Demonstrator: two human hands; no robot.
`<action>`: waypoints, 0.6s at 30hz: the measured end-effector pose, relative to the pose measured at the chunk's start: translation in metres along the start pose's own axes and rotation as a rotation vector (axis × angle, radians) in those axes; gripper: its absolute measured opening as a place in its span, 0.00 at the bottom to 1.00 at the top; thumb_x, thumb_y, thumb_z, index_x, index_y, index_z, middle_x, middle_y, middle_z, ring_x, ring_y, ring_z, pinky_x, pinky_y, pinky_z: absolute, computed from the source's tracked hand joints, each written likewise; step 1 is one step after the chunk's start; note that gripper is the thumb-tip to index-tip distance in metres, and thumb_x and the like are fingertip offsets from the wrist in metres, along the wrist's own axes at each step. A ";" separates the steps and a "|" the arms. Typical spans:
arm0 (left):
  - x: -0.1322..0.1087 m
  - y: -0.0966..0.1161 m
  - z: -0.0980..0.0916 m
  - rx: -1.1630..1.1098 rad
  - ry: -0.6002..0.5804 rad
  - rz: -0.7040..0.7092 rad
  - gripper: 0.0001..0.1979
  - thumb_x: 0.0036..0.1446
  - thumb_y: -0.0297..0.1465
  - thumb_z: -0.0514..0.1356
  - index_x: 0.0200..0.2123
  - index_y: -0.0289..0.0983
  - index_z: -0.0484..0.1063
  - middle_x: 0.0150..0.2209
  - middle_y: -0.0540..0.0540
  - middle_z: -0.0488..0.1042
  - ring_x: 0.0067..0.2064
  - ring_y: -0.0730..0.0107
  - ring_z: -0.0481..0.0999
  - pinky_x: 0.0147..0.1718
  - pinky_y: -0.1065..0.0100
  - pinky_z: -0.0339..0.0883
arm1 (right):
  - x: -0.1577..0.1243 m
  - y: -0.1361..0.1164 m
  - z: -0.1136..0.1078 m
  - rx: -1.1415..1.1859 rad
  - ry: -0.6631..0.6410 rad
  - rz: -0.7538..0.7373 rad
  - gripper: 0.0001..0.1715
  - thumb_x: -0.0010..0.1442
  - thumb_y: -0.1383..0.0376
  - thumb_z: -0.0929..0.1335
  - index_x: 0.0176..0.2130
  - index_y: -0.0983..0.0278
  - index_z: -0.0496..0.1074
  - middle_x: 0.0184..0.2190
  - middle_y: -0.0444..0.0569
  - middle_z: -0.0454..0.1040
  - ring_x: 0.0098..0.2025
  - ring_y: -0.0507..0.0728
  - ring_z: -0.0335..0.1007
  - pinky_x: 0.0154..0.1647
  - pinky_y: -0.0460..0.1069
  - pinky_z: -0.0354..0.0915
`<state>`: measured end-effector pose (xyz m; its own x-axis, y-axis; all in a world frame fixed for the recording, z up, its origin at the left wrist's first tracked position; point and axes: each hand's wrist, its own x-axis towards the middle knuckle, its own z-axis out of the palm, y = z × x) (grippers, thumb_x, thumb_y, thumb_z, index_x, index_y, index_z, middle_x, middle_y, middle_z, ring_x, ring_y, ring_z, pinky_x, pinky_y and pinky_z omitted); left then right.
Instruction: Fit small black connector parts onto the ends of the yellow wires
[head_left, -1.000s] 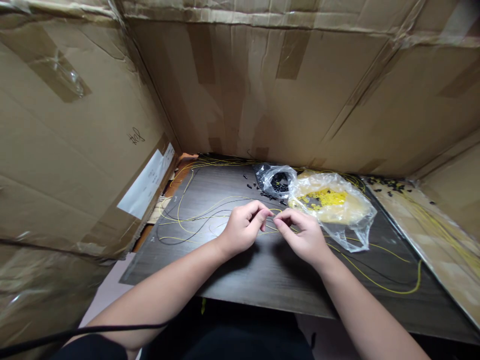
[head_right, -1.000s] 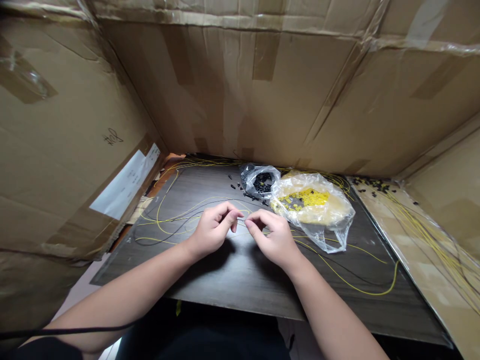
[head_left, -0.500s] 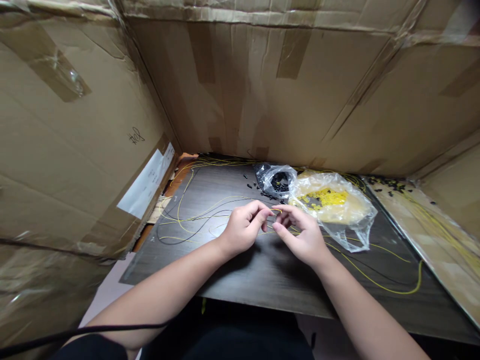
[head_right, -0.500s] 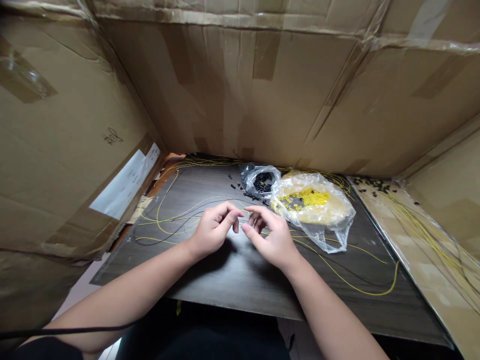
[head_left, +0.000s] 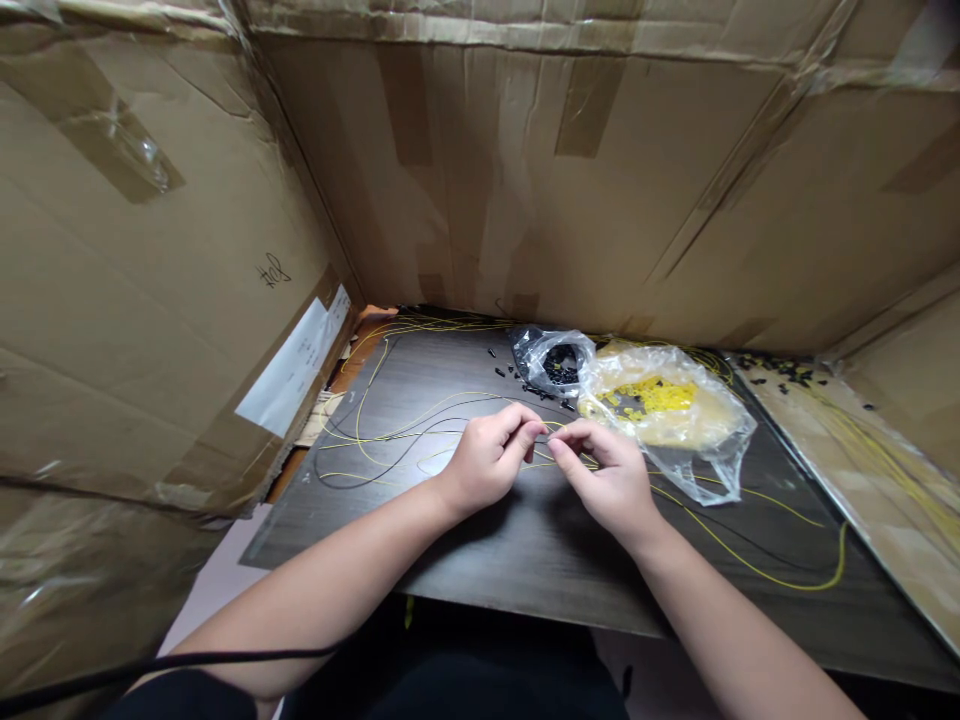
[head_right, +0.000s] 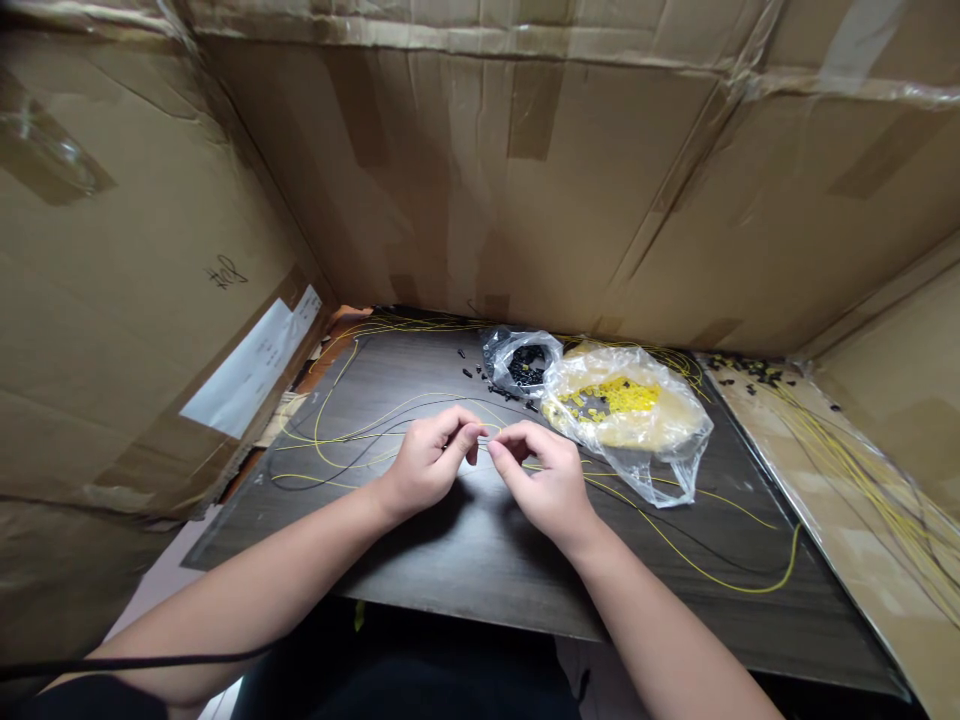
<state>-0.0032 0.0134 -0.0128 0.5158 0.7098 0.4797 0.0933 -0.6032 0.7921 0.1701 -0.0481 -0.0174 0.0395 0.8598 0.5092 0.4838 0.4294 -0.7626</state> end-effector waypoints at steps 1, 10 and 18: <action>0.000 0.001 0.000 0.008 -0.006 -0.003 0.12 0.70 0.35 0.53 0.36 0.35 0.72 0.25 0.51 0.73 0.26 0.78 0.70 0.30 0.74 0.62 | 0.000 0.000 -0.001 -0.005 0.012 -0.002 0.07 0.65 0.62 0.69 0.34 0.60 0.74 0.30 0.47 0.77 0.31 0.55 0.72 0.32 0.50 0.69; 0.002 0.003 -0.001 0.074 -0.036 0.019 0.13 0.68 0.33 0.55 0.32 0.35 0.72 0.25 0.51 0.72 0.27 0.77 0.69 0.31 0.73 0.61 | -0.003 0.005 -0.003 -0.041 0.141 -0.012 0.04 0.65 0.63 0.69 0.36 0.61 0.74 0.29 0.47 0.75 0.30 0.54 0.70 0.32 0.50 0.67; 0.002 0.001 0.000 0.112 -0.009 0.037 0.10 0.67 0.32 0.56 0.34 0.35 0.74 0.27 0.51 0.74 0.27 0.78 0.69 0.31 0.74 0.61 | -0.003 0.009 -0.006 0.003 0.190 -0.082 0.02 0.64 0.67 0.70 0.39 0.61 0.74 0.32 0.46 0.73 0.31 0.53 0.69 0.32 0.49 0.67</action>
<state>-0.0022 0.0145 -0.0106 0.5279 0.6832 0.5045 0.1686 -0.6665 0.7262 0.1797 -0.0491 -0.0231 0.1647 0.7543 0.6356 0.4896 0.4969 -0.7165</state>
